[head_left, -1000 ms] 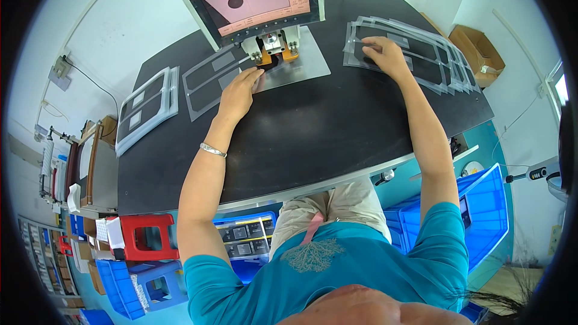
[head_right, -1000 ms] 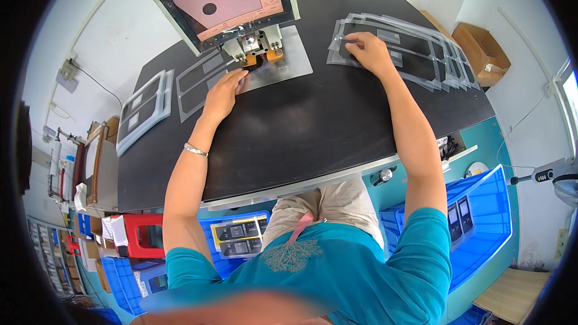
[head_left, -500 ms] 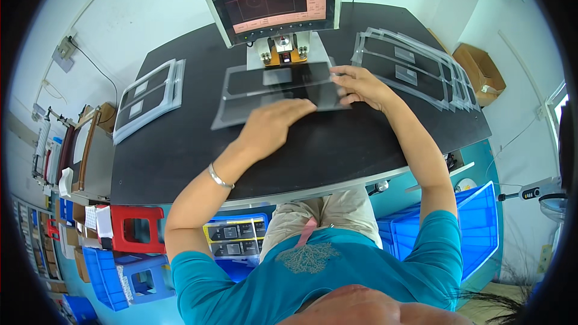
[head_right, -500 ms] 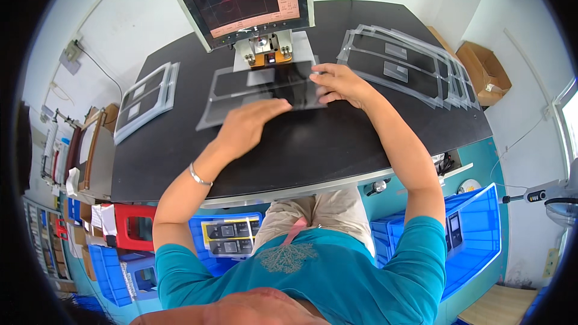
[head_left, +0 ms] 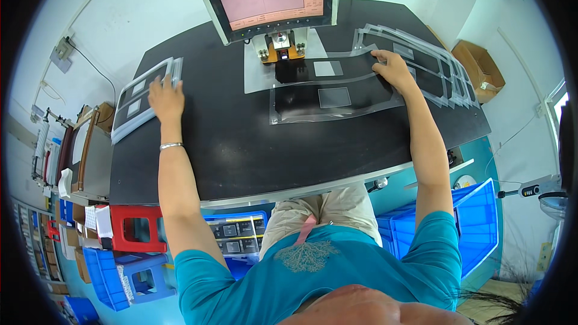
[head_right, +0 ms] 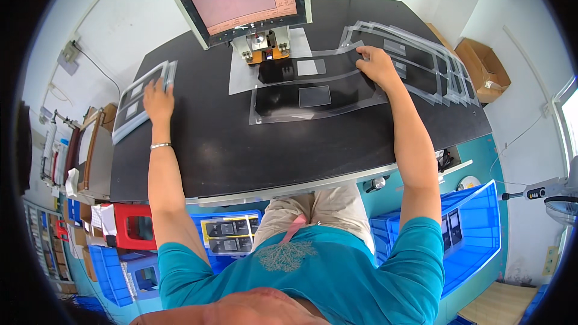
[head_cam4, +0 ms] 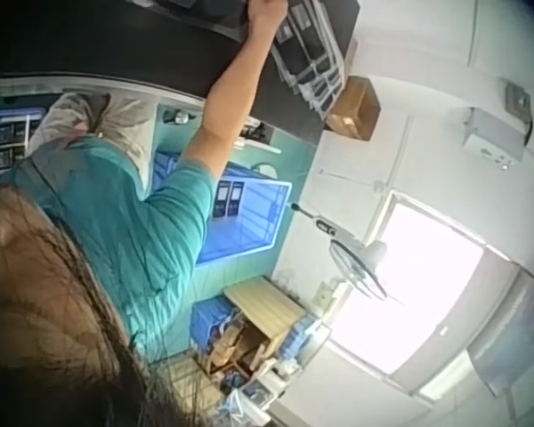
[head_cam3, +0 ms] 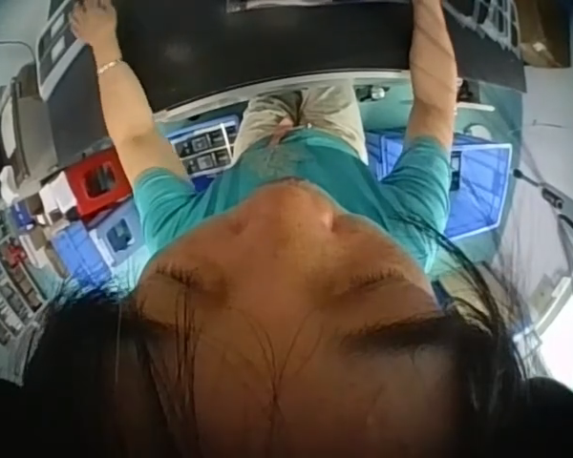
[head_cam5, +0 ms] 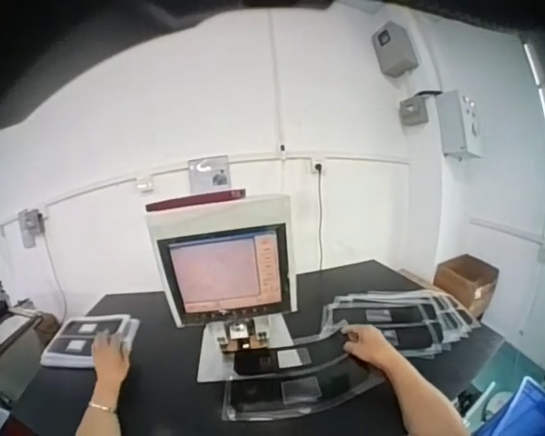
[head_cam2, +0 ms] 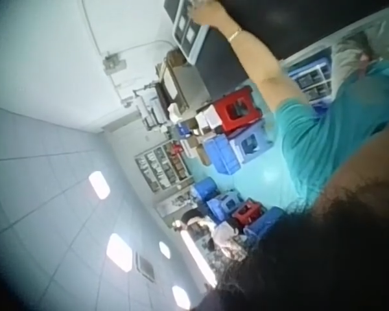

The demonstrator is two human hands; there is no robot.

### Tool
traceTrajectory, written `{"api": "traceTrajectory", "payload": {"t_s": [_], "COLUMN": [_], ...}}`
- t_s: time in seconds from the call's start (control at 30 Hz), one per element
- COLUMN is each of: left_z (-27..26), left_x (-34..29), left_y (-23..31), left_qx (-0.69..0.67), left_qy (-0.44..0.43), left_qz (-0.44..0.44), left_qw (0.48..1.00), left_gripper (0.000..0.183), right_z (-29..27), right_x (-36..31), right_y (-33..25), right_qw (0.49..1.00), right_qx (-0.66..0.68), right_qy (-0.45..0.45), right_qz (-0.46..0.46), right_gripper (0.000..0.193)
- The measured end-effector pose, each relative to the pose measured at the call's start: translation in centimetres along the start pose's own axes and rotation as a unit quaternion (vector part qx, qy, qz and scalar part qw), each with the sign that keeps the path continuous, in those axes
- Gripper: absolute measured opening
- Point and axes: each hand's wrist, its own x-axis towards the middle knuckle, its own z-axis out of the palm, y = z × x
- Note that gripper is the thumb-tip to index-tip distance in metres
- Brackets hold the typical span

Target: Placing flexible printed circuit board strips into a fixture for electronic testing or inspection.

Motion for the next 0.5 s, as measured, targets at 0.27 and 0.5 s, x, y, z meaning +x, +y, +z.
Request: {"api": "traceTrajectory", "payload": {"t_s": [0.27, 0.5], "left_z": [0.9, -0.5], "left_x": [-0.1, 0.2], "left_y": [-2.7, -1.7], "left_qx": [0.035, 0.020], "left_qy": [-0.178, -0.176], "left_qz": [-0.152, -0.165], "left_qw": [0.972, 0.970], "left_gripper": [0.055, 0.047], "right_z": [-1.0, -1.0], "right_x": [0.0, 0.0], "right_y": [0.8, 0.9], "right_qw": [0.999, 0.999], "right_qx": [-0.029, -0.043], "right_qy": [0.016, -0.003], "right_qz": [-0.007, -0.008], "right_gripper": [0.049, 0.049]}}
